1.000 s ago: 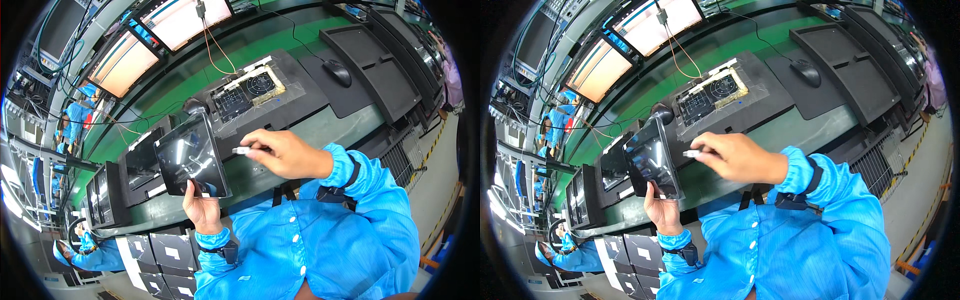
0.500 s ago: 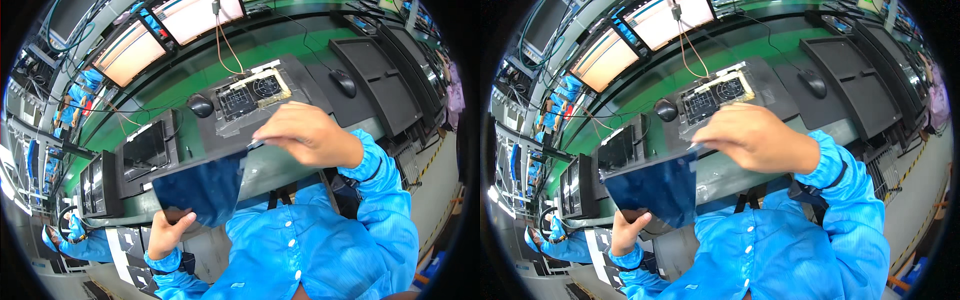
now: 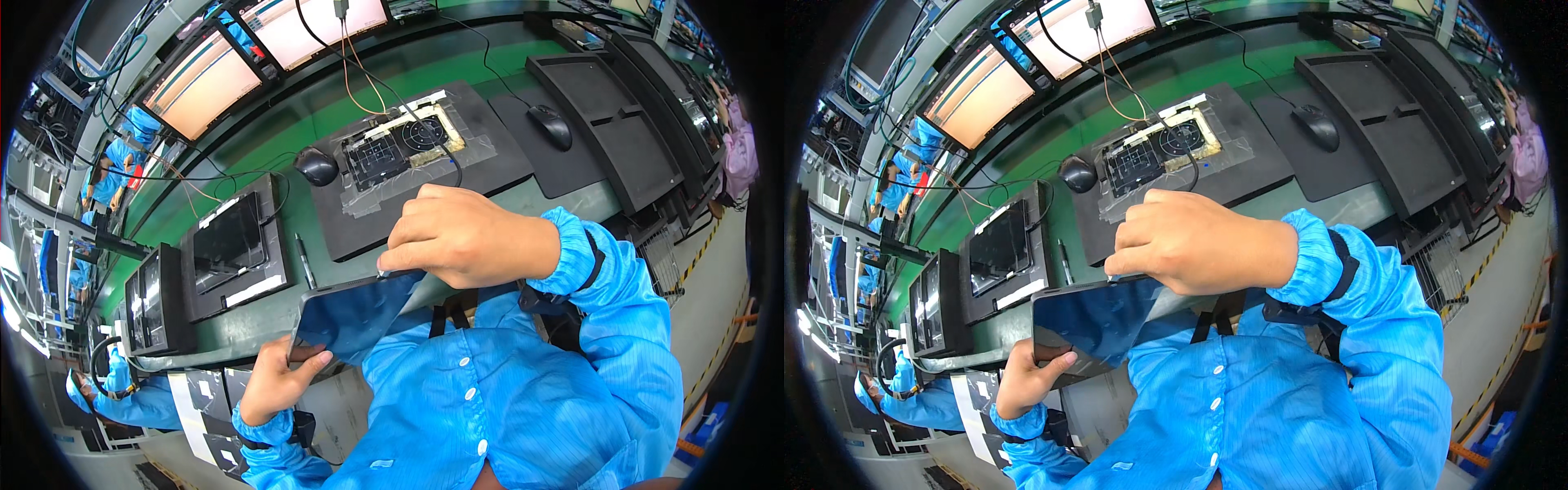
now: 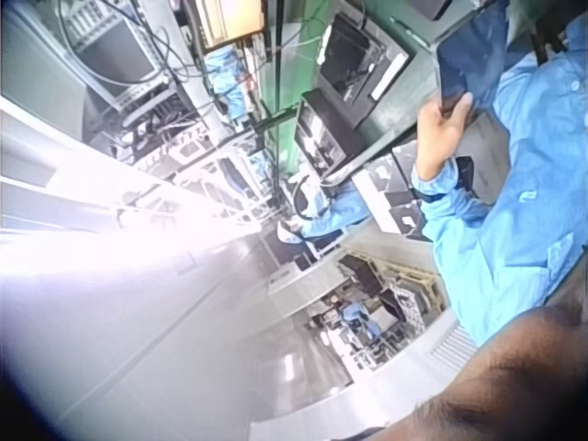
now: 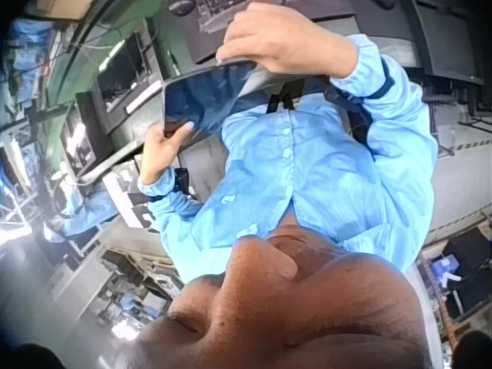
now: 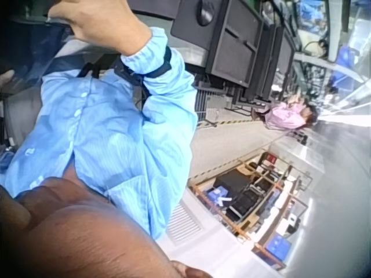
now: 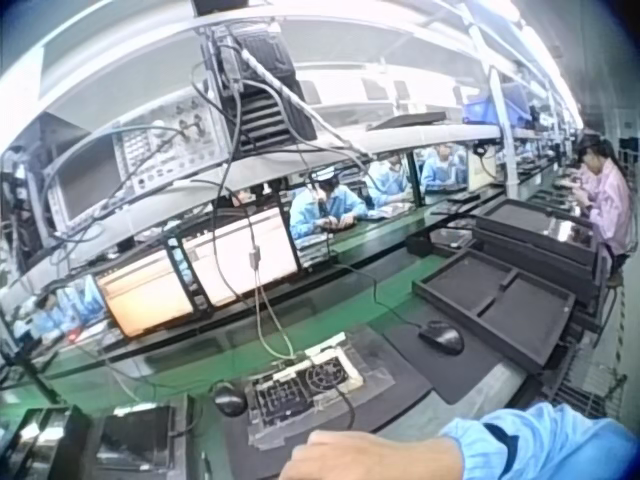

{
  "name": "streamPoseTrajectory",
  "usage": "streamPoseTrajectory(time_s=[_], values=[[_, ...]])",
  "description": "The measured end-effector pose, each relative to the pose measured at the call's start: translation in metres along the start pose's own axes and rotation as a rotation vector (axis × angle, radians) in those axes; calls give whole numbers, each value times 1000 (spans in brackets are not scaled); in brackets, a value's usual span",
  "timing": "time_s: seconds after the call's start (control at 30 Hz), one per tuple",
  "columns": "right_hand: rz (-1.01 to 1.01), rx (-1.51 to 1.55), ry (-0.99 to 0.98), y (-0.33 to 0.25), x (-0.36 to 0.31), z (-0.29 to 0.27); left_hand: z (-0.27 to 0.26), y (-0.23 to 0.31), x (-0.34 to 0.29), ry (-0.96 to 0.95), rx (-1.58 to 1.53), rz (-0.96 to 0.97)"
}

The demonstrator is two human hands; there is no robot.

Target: Assembling and testing electronic tablets on a production line.

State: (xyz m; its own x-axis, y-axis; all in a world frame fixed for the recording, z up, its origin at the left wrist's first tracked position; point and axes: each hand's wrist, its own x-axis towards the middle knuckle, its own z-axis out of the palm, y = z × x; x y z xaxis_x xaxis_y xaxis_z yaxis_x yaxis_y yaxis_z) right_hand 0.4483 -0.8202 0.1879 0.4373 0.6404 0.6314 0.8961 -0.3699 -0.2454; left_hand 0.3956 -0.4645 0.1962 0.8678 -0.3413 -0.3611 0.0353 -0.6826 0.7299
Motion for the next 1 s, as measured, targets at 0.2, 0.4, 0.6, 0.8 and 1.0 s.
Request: streamPoseTrajectory(time_s=[0.2,0.4,0.6,0.8,1.0], values=[[-82,-67,-134,6,3,-8,7,15,12,-23,13,39],[-31,-289,305,0,-26,0,10,18,44,-50,-21,-29],[878,850,-80,42,-75,13,-6,70,109,-180,-75,349],[1190,1154,633,93,-90,-4,-7,67,204,554,43,629],[1298,1136,745,136,-108,-3,48,39,230,239,335,509]])
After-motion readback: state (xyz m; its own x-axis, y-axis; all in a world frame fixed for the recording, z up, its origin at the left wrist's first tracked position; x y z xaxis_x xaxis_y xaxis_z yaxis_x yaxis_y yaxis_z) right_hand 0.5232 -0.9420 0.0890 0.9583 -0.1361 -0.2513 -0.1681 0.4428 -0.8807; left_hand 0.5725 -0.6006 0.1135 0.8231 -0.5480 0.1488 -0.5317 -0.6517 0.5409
